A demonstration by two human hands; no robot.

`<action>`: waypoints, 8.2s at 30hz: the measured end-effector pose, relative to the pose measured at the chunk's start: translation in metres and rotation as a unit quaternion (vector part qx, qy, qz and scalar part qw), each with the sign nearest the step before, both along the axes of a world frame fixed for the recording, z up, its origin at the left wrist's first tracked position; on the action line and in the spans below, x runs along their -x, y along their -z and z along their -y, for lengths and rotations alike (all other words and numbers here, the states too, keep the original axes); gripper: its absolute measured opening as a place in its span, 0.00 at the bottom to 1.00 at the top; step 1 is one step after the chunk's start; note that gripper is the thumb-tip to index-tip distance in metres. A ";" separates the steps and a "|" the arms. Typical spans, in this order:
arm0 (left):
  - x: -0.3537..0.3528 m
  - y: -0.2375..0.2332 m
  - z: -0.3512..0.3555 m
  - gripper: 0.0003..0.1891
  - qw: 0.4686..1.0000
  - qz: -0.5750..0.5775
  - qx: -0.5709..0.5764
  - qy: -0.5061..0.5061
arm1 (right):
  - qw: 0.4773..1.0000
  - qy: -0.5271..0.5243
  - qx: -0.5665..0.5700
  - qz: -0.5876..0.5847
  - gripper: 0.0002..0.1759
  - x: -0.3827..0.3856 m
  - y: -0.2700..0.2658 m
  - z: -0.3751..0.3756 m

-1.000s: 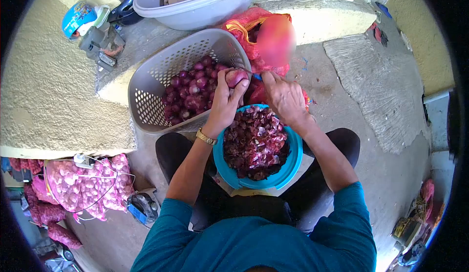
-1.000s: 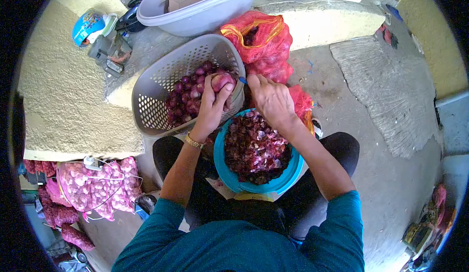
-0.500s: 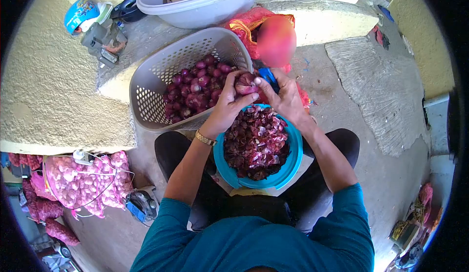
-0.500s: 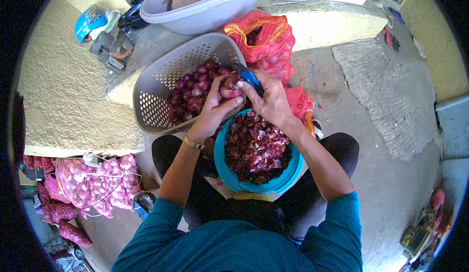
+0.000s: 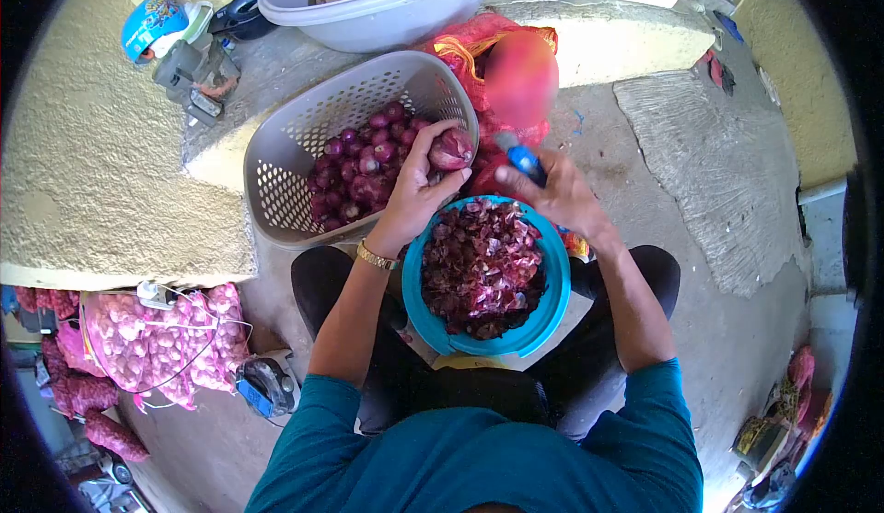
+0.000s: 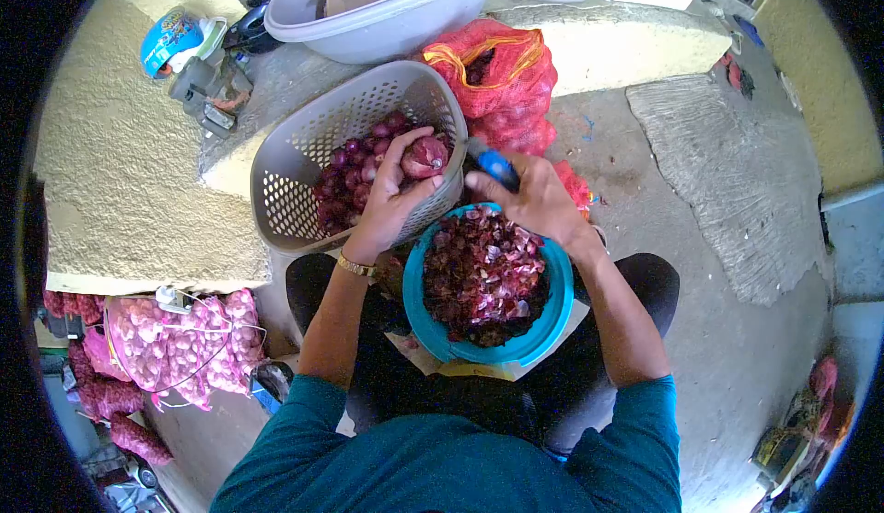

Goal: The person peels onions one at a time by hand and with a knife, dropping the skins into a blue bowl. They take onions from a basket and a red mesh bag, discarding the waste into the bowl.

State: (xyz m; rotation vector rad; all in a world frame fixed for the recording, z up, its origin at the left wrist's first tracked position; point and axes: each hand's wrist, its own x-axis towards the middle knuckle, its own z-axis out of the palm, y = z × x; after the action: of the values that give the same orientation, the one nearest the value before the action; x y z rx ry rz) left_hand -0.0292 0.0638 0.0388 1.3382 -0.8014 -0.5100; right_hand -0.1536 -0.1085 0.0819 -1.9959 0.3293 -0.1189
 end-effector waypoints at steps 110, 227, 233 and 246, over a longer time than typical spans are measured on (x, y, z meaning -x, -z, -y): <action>0.004 0.028 0.025 0.22 0.986 0.028 0.113 -0.115 | 0.975 0.160 0.009 0.154 0.08 -0.039 0.030 -0.011; -0.004 0.000 0.002 0.21 0.951 -0.273 0.119 0.080 | 0.979 0.004 -0.033 0.202 0.12 -0.028 0.014 -0.003; -0.005 0.003 0.007 0.19 0.947 -0.290 0.131 0.053 | 0.983 -0.009 -0.039 0.179 0.12 -0.025 0.015 -0.005; -0.016 0.020 0.006 0.13 0.898 -0.401 0.182 -0.003 | 0.982 -0.125 -0.089 0.108 0.09 -0.018 0.023 -0.011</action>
State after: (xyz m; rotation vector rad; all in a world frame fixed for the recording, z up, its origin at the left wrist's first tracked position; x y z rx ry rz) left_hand -0.0134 0.0576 0.0190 0.6731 -0.1821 -0.7875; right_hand -0.1356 -0.0973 0.0584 -1.8094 -0.0499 -0.1406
